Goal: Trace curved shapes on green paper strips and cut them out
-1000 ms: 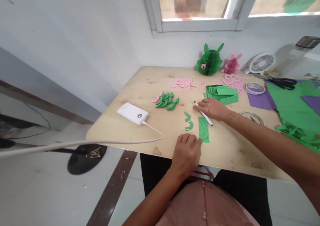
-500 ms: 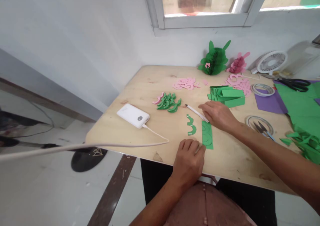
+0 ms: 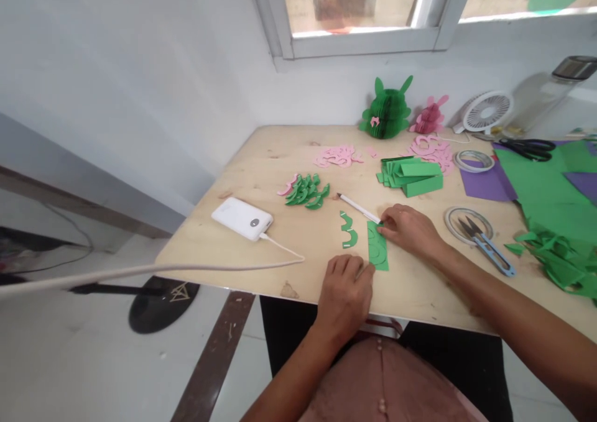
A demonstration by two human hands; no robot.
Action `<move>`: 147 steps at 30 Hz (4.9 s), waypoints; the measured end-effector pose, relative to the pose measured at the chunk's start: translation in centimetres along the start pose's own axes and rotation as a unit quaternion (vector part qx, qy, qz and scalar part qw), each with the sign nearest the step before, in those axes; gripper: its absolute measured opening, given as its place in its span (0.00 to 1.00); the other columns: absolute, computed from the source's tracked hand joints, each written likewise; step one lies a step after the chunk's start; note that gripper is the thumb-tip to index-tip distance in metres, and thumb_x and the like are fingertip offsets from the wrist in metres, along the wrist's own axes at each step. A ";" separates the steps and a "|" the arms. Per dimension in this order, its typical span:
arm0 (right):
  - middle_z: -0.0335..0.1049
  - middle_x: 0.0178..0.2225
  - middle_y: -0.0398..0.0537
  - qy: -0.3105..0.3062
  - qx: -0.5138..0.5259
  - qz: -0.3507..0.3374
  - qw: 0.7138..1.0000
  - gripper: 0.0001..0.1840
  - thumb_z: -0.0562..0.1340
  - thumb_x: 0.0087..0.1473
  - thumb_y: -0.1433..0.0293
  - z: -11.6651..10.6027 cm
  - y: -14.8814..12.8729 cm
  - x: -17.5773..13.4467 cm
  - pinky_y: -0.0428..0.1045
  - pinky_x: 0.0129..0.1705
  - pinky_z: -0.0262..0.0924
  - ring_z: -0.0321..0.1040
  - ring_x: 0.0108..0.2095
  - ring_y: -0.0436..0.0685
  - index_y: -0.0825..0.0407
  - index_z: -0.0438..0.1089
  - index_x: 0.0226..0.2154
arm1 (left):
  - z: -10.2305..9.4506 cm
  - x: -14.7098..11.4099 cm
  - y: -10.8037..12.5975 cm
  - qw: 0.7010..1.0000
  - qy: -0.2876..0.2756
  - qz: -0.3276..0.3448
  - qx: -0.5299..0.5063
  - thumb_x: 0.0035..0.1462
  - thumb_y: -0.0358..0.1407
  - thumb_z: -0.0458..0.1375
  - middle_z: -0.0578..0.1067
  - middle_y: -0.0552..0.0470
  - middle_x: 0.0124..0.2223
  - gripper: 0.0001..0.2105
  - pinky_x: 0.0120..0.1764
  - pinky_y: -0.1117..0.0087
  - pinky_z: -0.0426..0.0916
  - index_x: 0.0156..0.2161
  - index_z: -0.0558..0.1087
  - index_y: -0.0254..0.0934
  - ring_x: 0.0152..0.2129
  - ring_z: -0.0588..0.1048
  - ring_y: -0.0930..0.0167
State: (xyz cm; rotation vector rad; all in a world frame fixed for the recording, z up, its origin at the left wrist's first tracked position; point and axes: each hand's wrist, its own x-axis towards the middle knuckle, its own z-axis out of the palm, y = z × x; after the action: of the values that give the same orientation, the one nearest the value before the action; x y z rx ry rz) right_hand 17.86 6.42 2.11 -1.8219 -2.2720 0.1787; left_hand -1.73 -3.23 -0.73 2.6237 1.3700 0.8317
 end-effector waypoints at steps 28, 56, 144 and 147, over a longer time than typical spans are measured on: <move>0.73 0.31 0.47 -0.034 0.119 0.072 0.990 0.03 0.65 0.46 0.71 0.2 -0.8 1.1 0.49 0.34 0.54 0.67 0.34 0.57 0.49 0.69 0.26 | 0.1 -0.3 0.1 1.000 0.002 0.009 0.006 0.60 0.28 0.52 0.70 0.46 0.38 0.07 0.42 0.59 0.64 0.39 0.72 0.36 0.37 0.67 0.62; 0.75 0.28 0.45 0.125 0.387 0.019 0.914 0.14 0.61 0.54 0.61 -4.6 -0.6 -0.3 0.50 0.34 0.62 0.69 0.30 0.55 0.51 0.72 0.40 | -2.4 10.4 -2.8 0.738 -0.038 -0.302 -0.603 0.41 0.38 0.67 0.70 0.56 0.18 0.11 0.20 0.77 0.60 0.25 0.70 0.35 0.16 0.69 0.76; 0.49 0.15 0.30 0.256 0.699 0.309 0.592 0.23 0.76 0.36 0.58 -0.4 -4.1 0.3 0.43 0.17 0.36 0.41 0.17 0.43 0.52 0.66 0.27 | 0.6 14.3 -1.6 0.542 0.039 -0.405 -0.735 0.36 0.40 0.72 0.78 0.47 0.26 0.15 0.32 0.70 0.70 0.26 0.76 0.30 0.23 0.75 0.72; 0.53 0.16 0.32 0.236 0.697 0.288 0.613 0.23 0.73 0.41 0.54 -0.5 -4.2 0.0 0.43 0.17 0.37 0.43 0.17 0.44 0.52 0.69 0.31 | 0.5 14.4 -1.8 0.532 0.058 -0.405 -0.741 0.37 0.39 0.72 0.79 0.47 0.27 0.14 0.34 0.70 0.71 0.26 0.77 0.30 0.23 0.75 0.72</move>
State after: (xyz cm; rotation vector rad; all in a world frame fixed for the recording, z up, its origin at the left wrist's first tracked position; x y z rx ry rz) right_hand 13.98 5.42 3.63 -1.2186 -0.5119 1.0438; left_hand 3.74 9.12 4.52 0.5112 0.8440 1.1204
